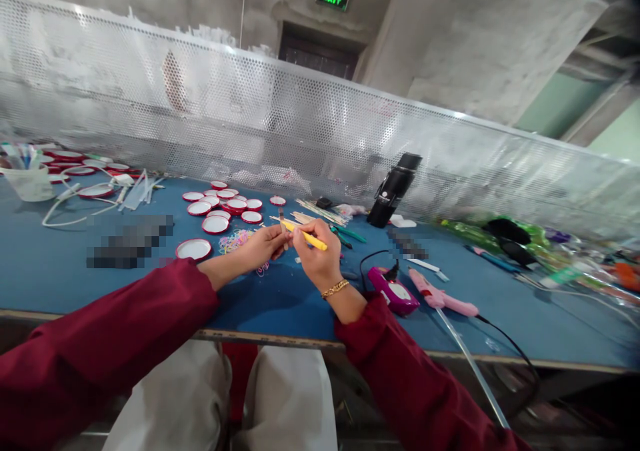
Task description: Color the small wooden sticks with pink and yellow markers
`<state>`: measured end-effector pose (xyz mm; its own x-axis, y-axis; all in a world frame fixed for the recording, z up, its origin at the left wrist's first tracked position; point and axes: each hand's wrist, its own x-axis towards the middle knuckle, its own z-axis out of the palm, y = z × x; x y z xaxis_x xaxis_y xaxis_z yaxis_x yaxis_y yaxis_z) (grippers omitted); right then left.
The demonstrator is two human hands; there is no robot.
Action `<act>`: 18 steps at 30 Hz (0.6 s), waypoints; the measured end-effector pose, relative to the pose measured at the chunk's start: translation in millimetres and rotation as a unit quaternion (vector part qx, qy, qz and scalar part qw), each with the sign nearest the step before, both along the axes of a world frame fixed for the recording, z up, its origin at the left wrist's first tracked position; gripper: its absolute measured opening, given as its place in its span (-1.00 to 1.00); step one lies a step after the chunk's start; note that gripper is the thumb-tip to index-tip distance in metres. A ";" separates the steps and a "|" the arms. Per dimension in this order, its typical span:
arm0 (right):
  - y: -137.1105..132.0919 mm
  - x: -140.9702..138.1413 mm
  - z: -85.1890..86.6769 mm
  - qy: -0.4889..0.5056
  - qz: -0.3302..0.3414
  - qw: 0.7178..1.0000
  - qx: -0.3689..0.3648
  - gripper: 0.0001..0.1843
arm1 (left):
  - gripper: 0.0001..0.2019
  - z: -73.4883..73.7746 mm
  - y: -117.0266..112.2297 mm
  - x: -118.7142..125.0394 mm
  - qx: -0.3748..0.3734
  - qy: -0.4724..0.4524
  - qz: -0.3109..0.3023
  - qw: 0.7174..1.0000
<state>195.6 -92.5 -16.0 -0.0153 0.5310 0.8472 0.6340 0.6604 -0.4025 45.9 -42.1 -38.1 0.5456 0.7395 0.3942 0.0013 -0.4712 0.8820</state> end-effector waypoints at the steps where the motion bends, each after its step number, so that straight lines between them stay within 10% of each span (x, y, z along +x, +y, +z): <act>1: -0.3 0.0 0.1 -0.002 0.001 1.000 0.001 -0.90 | -0.61 0.8 -0.8 0.1 0.002 0.002 0.001 1.000; 18: 0.4 1.8 -0.1 0.016 -0.010 1.000 0.005 -0.89 | -0.66 -0.3 1.1 -0.3 0.003 0.004 0.007 1.000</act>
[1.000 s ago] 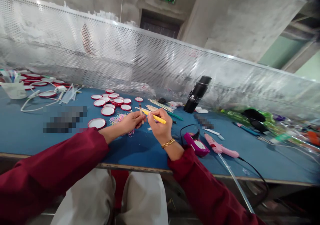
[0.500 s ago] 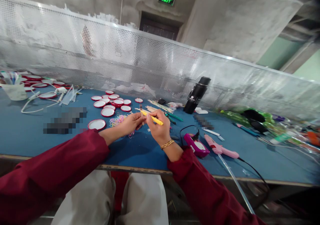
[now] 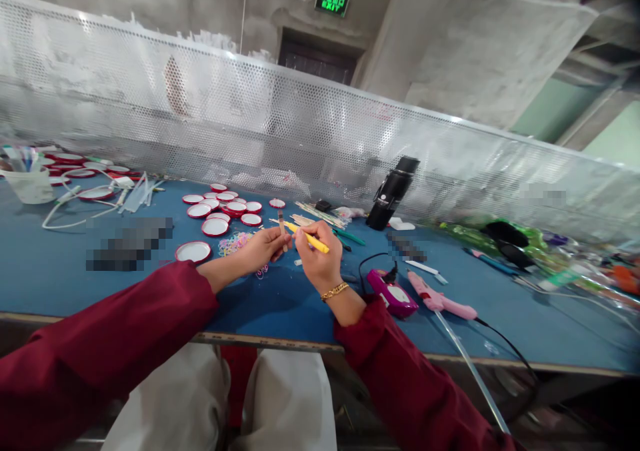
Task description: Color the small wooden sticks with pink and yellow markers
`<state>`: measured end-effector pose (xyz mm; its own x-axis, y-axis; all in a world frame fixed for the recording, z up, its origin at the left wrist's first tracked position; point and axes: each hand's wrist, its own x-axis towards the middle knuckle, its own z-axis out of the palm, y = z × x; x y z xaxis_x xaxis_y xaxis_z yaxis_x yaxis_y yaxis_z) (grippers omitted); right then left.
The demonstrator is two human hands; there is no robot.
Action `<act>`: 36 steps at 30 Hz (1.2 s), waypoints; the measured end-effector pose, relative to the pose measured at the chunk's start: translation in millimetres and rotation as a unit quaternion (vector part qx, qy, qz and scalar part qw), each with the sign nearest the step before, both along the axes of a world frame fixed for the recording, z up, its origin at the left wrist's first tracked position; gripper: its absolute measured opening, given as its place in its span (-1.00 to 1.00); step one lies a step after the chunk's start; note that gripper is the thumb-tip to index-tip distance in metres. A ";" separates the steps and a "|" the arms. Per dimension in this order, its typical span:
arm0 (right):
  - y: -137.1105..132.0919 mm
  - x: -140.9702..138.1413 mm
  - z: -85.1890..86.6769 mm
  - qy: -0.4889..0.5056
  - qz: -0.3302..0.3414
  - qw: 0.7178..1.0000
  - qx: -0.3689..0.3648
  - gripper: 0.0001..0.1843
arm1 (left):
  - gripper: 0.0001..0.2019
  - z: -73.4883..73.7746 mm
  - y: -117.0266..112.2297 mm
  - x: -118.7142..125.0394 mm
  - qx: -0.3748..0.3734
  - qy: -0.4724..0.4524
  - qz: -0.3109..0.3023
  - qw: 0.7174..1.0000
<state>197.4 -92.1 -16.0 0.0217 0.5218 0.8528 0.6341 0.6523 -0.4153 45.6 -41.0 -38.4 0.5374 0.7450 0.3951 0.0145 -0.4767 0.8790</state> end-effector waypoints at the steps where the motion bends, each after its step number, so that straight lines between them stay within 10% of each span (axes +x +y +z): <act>1: -0.4 -0.4 0.0 -0.003 0.003 1.000 0.004 -0.90 | -0.65 0.5 -0.5 0.0 0.000 -0.001 -0.001 1.000; 36: 1.9 -1.6 -1.3 -0.005 0.003 1.000 0.019 -0.91 | -0.63 -4.5 5.8 -0.2 -0.001 -0.001 -0.005 1.000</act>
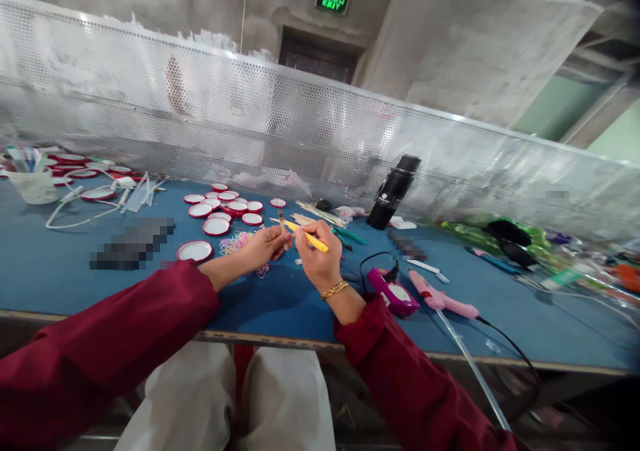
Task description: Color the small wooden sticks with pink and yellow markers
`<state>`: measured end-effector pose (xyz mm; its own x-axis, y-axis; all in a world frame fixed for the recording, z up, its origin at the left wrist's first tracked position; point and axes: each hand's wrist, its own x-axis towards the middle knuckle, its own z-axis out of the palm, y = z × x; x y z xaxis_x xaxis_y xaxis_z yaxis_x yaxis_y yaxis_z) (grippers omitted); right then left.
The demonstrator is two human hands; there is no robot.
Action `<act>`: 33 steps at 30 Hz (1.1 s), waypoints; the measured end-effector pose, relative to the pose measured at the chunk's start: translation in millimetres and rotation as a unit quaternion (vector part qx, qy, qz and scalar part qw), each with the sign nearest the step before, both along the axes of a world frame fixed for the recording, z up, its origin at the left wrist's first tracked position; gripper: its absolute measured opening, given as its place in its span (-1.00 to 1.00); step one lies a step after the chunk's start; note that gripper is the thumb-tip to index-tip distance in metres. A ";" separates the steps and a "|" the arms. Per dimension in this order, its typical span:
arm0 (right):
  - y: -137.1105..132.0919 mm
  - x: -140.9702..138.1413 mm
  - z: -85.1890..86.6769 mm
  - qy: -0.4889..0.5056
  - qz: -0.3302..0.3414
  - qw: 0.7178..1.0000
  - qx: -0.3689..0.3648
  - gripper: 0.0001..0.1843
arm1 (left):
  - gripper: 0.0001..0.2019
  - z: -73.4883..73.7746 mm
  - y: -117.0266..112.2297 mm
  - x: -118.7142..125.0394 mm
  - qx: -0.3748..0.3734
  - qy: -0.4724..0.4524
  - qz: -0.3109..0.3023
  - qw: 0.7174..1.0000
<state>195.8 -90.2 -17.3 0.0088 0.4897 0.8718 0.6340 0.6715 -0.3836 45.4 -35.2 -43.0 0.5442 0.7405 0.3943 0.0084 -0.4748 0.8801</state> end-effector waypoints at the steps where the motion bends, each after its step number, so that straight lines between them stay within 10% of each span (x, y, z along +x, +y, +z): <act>1: 0.3 0.0 -0.1 -0.003 0.002 1.000 0.000 -0.91 | -0.62 0.5 -0.5 -0.2 0.002 0.001 -0.001 1.000; 33: -2.0 -0.2 -3.2 0.012 -0.002 1.000 0.000 -0.95 | -0.64 6.6 -6.9 -1.0 -0.069 -0.016 -0.005 0.997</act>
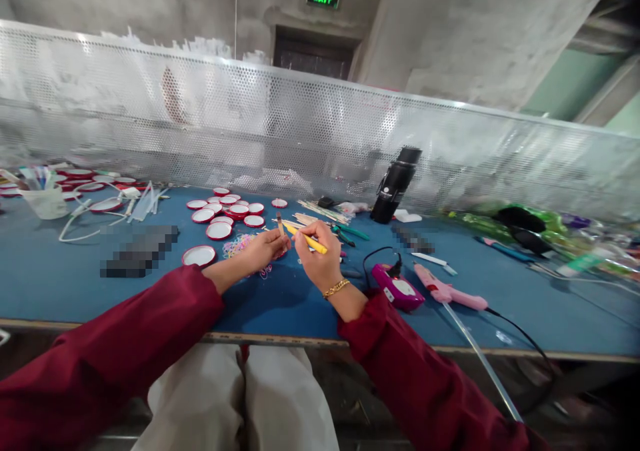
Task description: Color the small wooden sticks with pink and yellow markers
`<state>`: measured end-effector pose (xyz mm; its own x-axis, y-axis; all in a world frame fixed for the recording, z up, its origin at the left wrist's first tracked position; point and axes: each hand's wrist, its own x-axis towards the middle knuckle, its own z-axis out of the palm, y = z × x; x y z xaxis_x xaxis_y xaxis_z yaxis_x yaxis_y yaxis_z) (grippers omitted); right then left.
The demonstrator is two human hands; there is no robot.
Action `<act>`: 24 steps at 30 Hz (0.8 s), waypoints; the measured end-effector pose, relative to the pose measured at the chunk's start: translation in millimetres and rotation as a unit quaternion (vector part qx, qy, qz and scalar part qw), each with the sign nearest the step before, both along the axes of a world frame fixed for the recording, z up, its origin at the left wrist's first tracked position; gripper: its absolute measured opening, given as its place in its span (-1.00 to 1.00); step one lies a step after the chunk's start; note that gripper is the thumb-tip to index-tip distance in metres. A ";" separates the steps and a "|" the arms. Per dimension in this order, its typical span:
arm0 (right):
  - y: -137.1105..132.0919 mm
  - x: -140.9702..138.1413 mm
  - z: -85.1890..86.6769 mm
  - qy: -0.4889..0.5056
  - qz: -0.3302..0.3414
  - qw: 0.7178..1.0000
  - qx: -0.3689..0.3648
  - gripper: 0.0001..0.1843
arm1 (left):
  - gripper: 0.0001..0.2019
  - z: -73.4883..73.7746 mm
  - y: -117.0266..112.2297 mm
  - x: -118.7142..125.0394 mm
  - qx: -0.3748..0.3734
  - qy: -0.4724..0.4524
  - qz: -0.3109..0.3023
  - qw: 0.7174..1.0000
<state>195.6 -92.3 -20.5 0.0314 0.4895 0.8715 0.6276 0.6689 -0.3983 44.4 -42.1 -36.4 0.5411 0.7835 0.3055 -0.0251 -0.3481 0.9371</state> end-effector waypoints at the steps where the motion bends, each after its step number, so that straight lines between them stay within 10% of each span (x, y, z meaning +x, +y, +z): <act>1: -0.3 0.0 0.2 -0.007 -0.001 1.000 0.001 -0.94 | -0.65 0.1 0.0 0.1 -0.004 -0.002 -0.001 1.000; 24: 0.4 -1.0 -1.3 -0.045 -0.003 0.999 -0.002 -0.92 | -0.66 0.3 -0.6 0.3 0.016 -0.006 -0.002 1.000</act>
<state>194.5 -91.9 -21.8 -0.0437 0.4929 0.8690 0.6647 0.6637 -0.3431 44.7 -42.7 -36.1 0.5408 0.7709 0.3365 -0.0386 -0.3768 0.9255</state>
